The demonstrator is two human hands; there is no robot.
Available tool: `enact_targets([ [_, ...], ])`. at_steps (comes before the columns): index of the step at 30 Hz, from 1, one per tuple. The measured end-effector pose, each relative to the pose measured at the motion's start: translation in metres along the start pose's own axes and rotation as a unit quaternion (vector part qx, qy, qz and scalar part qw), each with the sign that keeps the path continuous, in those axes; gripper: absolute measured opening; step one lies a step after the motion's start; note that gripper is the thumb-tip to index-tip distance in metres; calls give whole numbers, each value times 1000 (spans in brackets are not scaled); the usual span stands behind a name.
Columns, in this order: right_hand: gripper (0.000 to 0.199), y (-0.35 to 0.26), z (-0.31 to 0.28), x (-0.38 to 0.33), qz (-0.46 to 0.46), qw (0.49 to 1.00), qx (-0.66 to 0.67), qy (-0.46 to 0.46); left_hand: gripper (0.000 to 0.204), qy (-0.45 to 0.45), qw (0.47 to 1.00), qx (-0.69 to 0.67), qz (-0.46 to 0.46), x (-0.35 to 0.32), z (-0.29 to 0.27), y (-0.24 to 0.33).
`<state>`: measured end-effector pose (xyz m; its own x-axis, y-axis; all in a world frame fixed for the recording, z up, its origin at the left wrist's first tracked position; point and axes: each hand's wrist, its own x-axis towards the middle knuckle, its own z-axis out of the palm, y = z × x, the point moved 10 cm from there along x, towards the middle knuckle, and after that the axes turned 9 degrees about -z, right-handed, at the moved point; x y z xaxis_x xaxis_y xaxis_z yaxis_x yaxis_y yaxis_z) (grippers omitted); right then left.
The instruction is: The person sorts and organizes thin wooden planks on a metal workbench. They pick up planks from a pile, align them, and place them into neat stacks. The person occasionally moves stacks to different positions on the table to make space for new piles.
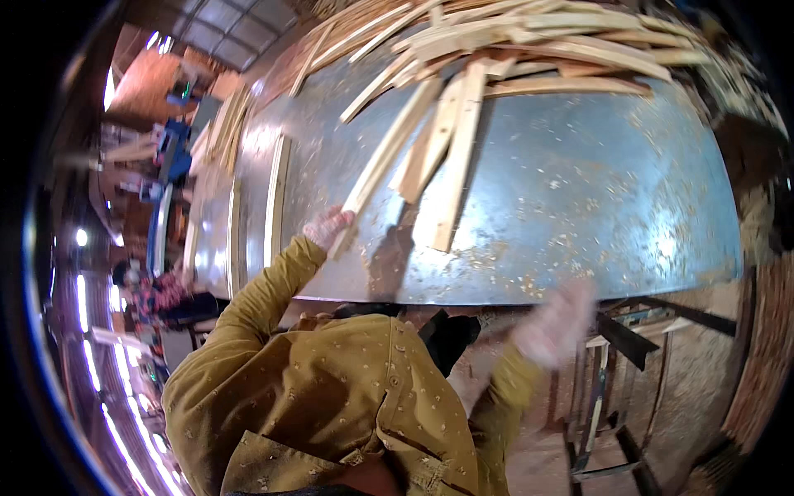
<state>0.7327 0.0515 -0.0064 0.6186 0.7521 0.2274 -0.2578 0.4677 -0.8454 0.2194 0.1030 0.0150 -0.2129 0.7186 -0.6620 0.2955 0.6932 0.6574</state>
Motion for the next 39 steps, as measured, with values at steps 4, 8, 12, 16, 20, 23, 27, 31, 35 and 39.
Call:
enact_targets([
  [4,62,136,241,-117,336,916,26,-217,68,-146,939,-307,-57,-55,24,-71],
  [8,69,139,379,-199,320,830,-163,-428,70,-256,821,-505,-80,-82,24,-81],
  [12,58,211,421,-250,535,761,75,-358,66,-134,856,-494,-70,-42,-42,-101],
  [16,50,216,458,-285,670,688,196,-198,47,-272,680,-676,-83,2,-81,-121],
  [20,49,262,468,-294,646,665,262,-269,46,-181,794,-580,-28,18,-141,-143],
  [23,50,260,493,-309,627,708,146,-289,44,-5,949,-314,-7,36,-183,-203],
  [27,56,318,501,-362,582,722,-127,-353,45,241,958,83,-132,7,-272,-201],
  [31,86,321,566,-417,228,548,-508,-624,38,267,945,181,-60,-13,-308,-180],
  [35,97,308,598,-453,211,554,-431,-680,50,348,894,278,-35,-25,-331,-200],
  [39,98,288,629,-472,303,363,-441,-763,96,321,921,194,-105,-11,-342,-209],
])
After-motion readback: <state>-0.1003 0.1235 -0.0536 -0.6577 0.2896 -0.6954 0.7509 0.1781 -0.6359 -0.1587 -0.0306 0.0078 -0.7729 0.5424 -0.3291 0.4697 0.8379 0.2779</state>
